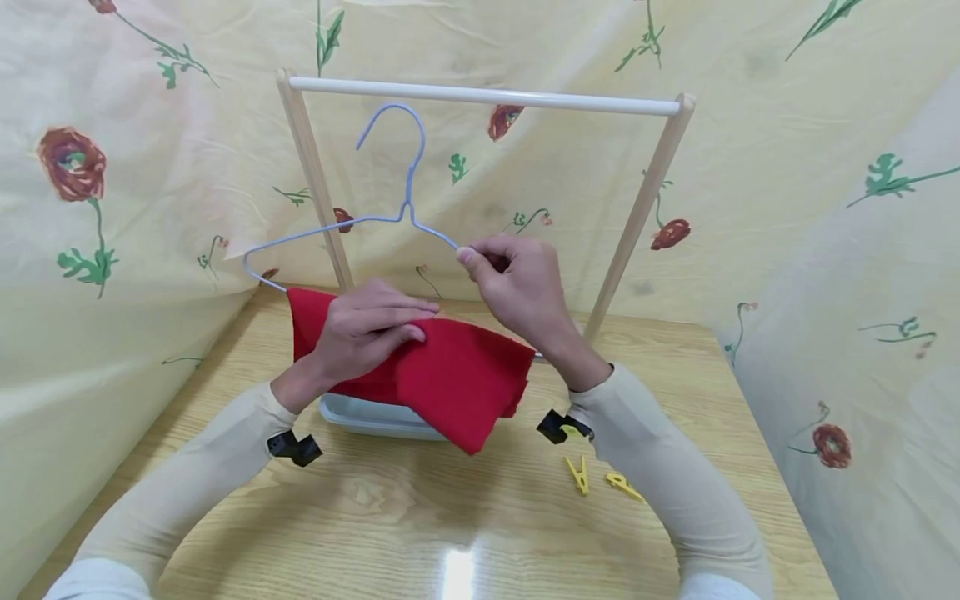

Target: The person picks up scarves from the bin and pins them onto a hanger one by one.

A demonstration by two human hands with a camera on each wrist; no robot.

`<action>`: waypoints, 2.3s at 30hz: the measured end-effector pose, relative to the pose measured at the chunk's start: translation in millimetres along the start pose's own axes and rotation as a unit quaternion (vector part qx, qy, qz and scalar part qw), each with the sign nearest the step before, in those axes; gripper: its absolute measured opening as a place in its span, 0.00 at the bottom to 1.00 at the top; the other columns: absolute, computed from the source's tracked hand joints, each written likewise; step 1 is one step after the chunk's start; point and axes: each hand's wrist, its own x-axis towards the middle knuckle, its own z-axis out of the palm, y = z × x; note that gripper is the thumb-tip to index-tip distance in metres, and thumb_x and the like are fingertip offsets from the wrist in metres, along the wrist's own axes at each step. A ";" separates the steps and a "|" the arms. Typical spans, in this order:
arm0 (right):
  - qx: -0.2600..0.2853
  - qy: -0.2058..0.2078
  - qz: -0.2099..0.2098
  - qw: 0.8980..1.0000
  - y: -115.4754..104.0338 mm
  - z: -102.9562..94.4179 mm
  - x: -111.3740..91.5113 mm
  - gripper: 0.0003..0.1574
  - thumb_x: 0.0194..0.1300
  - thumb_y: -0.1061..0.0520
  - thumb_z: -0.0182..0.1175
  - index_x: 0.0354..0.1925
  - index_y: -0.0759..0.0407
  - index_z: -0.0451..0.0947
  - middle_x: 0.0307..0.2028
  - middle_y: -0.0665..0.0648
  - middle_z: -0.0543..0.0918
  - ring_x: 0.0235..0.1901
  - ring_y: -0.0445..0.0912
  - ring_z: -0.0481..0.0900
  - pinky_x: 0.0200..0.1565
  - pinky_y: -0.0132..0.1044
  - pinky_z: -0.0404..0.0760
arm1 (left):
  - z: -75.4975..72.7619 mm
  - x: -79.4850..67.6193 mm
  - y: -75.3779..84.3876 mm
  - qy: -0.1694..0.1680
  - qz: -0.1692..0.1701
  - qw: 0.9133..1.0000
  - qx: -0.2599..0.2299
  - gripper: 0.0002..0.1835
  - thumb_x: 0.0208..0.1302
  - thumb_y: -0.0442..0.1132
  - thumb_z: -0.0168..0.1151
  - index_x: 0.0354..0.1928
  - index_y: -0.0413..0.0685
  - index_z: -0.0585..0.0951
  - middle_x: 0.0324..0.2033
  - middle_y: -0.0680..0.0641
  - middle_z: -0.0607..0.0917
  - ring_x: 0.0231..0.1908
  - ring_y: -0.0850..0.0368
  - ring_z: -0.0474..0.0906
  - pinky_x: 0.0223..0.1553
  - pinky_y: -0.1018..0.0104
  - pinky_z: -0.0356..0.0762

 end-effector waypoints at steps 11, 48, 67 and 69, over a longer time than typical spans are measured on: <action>0.023 0.029 -0.068 0.997 -9.0 -0.8 -3.6 0.03 0.65 0.69 0.68 0.37 0.70 0.88 0.24 0.59 0.82 0.20 0.42 0.75 0.25 0.26 0.76 | -2.6 -1.4 -1.6 -0.096 -0.054 0.993 0.033 0.17 0.53 0.39 0.80 0.46 0.44 0.90 0.43 0.47 0.91 0.43 0.56 0.87 0.48 0.61 0.82; 0.014 0.015 -0.067 0.998 -5.4 1.6 -0.7 0.04 0.66 0.66 0.68 0.36 0.68 0.88 0.24 0.56 0.82 0.19 0.43 0.75 0.23 0.29 0.75 | 4.8 -4.7 -2.9 -0.065 0.032 0.996 0.055 0.16 0.49 0.40 0.83 0.41 0.44 0.91 0.35 0.48 0.91 0.34 0.55 0.82 0.37 0.64 0.76; 0.011 0.013 -0.084 0.996 -7.1 4.0 -4.5 0.03 0.64 0.68 0.69 0.36 0.68 0.88 0.25 0.56 0.82 0.21 0.43 0.74 0.23 0.28 0.73 | 7.5 -1.4 -6.2 -0.187 -0.095 0.970 0.124 0.18 0.60 0.45 0.76 0.50 0.47 0.90 0.40 0.49 0.92 0.40 0.55 0.88 0.45 0.63 0.82; 0.009 0.010 -0.085 0.996 -6.2 4.0 -4.7 0.03 0.64 0.68 0.69 0.36 0.68 0.88 0.25 0.56 0.82 0.21 0.43 0.73 0.23 0.28 0.72 | 8.4 -2.7 -7.4 -0.169 -0.089 0.975 0.116 0.17 0.59 0.42 0.77 0.50 0.47 0.90 0.40 0.48 0.92 0.40 0.55 0.88 0.44 0.63 0.82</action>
